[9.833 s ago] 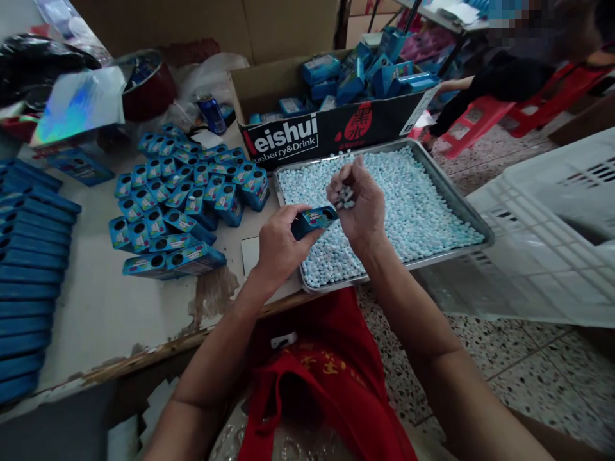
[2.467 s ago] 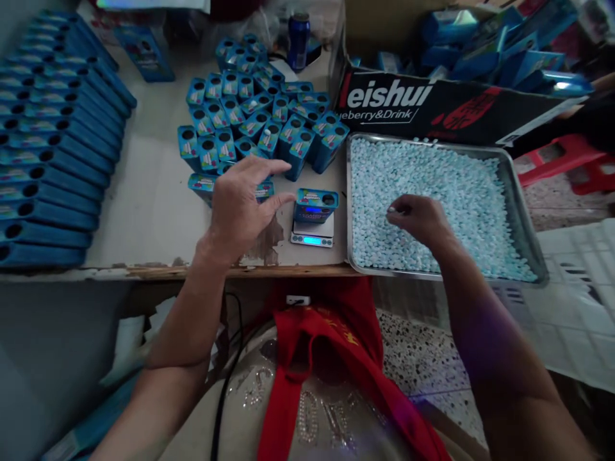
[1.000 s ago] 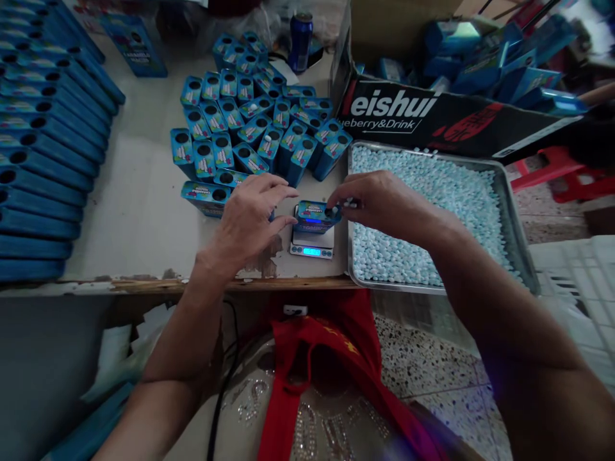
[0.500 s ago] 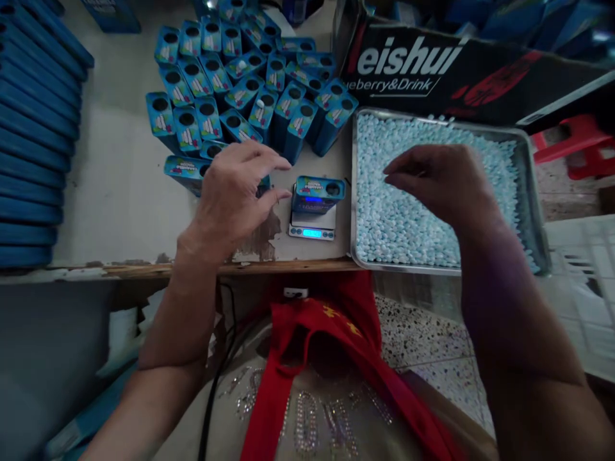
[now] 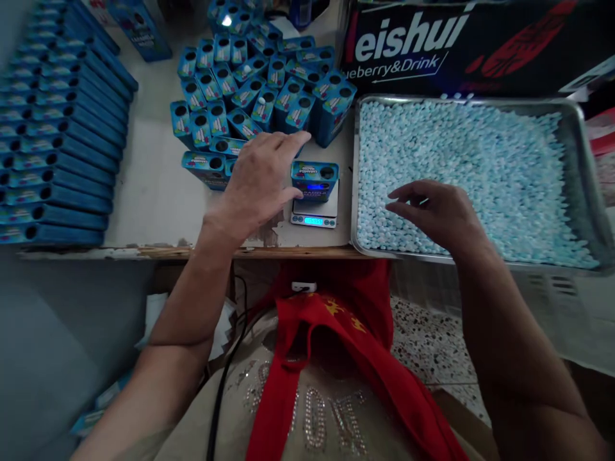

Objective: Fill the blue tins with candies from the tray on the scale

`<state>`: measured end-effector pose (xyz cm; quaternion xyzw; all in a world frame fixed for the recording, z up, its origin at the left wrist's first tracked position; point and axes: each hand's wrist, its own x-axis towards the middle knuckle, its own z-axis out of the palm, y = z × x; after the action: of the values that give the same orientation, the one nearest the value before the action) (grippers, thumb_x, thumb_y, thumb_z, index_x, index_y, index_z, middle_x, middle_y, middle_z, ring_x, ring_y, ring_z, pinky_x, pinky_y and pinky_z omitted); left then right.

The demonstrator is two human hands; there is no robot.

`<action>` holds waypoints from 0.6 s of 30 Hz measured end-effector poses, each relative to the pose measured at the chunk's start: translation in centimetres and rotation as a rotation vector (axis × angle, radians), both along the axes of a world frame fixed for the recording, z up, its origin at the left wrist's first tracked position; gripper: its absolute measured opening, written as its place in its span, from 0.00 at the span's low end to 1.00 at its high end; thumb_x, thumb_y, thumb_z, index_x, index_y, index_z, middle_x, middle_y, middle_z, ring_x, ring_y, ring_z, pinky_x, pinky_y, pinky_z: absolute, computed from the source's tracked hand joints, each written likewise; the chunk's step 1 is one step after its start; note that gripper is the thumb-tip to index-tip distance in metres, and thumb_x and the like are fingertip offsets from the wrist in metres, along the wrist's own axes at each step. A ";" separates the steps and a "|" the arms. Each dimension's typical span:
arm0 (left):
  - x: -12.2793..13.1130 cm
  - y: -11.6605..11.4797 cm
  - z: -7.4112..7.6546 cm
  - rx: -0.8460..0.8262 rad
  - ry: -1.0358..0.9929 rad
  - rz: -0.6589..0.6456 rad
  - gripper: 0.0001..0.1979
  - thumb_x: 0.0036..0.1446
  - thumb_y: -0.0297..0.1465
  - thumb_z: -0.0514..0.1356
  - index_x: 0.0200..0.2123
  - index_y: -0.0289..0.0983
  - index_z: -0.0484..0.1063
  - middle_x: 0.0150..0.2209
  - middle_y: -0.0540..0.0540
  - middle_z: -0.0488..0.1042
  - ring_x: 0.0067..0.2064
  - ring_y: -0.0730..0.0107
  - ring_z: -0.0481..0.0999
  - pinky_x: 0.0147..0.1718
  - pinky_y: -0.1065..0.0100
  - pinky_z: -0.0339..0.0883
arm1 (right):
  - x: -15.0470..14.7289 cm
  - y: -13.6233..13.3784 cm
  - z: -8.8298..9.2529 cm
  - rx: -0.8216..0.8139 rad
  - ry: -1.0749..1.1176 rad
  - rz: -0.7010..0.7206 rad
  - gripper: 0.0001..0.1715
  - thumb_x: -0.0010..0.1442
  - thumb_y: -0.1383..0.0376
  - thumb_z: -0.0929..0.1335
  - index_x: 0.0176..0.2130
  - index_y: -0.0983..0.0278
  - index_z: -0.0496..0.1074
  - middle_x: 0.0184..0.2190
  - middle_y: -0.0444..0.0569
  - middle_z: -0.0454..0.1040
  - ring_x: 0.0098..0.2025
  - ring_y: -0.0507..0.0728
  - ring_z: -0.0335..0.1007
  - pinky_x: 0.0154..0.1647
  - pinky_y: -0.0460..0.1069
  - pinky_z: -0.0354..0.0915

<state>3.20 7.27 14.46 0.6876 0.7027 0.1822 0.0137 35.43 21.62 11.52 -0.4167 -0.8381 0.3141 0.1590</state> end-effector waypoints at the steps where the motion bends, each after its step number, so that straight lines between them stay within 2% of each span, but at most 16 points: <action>1: 0.1 0.2 -0.3 -0.004 0.010 -0.005 0.53 0.50 0.28 0.87 0.76 0.41 0.69 0.67 0.37 0.79 0.68 0.38 0.78 0.71 0.42 0.71 | 0.2 -0.1 -0.2 -0.032 0.053 -0.036 0.15 0.60 0.56 0.77 0.43 0.62 0.87 0.34 0.50 0.81 0.33 0.56 0.69 0.40 0.55 0.65; 6: -0.8 0.7 -1.8 -0.035 -0.003 -0.040 0.47 0.56 0.33 0.85 0.74 0.39 0.70 0.66 0.35 0.80 0.67 0.38 0.79 0.69 0.44 0.72 | 1.0 -0.3 -1.4 -0.270 0.340 -0.224 0.20 0.60 0.52 0.79 0.46 0.62 0.84 0.31 0.47 0.78 0.31 0.54 0.65 0.33 0.52 0.60; 9: -1.2 1.2 -2.6 -0.031 -0.035 -0.063 0.40 0.62 0.35 0.81 0.73 0.40 0.72 0.67 0.35 0.79 0.69 0.38 0.78 0.71 0.43 0.69 | 0.9 0.0 -2.1 -0.334 0.378 -0.249 0.24 0.61 0.48 0.79 0.47 0.61 0.83 0.34 0.50 0.81 0.31 0.55 0.66 0.32 0.52 0.61; 12: 0.2 1.5 -2.7 -0.047 -0.030 -0.112 0.34 0.64 0.35 0.79 0.69 0.38 0.75 0.65 0.35 0.80 0.68 0.38 0.79 0.69 0.43 0.71 | 0.6 0.1 -2.9 -0.178 0.197 -0.157 0.24 0.62 0.45 0.76 0.47 0.59 0.84 0.37 0.52 0.83 0.34 0.60 0.74 0.38 0.56 0.67; 15: 2.5 1.4 -2.2 -0.113 0.006 -0.203 0.20 0.68 0.30 0.74 0.61 0.40 0.81 0.58 0.37 0.85 0.60 0.43 0.84 0.62 0.49 0.78 | 0.3 0.1 -4.2 0.136 0.010 -0.034 0.20 0.66 0.45 0.72 0.45 0.54 0.85 0.43 0.58 0.84 0.38 0.69 0.81 0.43 0.64 0.70; 16: 2.8 1.3 -1.9 -0.102 0.018 -0.201 0.16 0.69 0.28 0.72 0.58 0.44 0.82 0.56 0.40 0.85 0.60 0.46 0.84 0.60 0.50 0.80 | 0.1 0.1 -4.7 0.245 -0.023 -0.037 0.19 0.69 0.45 0.70 0.46 0.52 0.85 0.45 0.61 0.84 0.42 0.73 0.82 0.44 0.67 0.71; 18: 2.0 0.8 -0.5 -0.032 0.006 -0.155 0.13 0.72 0.28 0.68 0.56 0.48 0.81 0.55 0.42 0.85 0.59 0.48 0.85 0.56 0.52 0.82 | -0.2 0.2 -5.8 0.417 -0.032 -0.100 0.21 0.73 0.46 0.65 0.53 0.46 0.84 0.47 0.64 0.83 0.52 0.79 0.82 0.47 0.70 0.73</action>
<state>5.21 8.11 13.97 0.7401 0.6503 0.1673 0.0368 35.21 21.82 5.76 -0.4206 -0.8657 0.1191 0.2438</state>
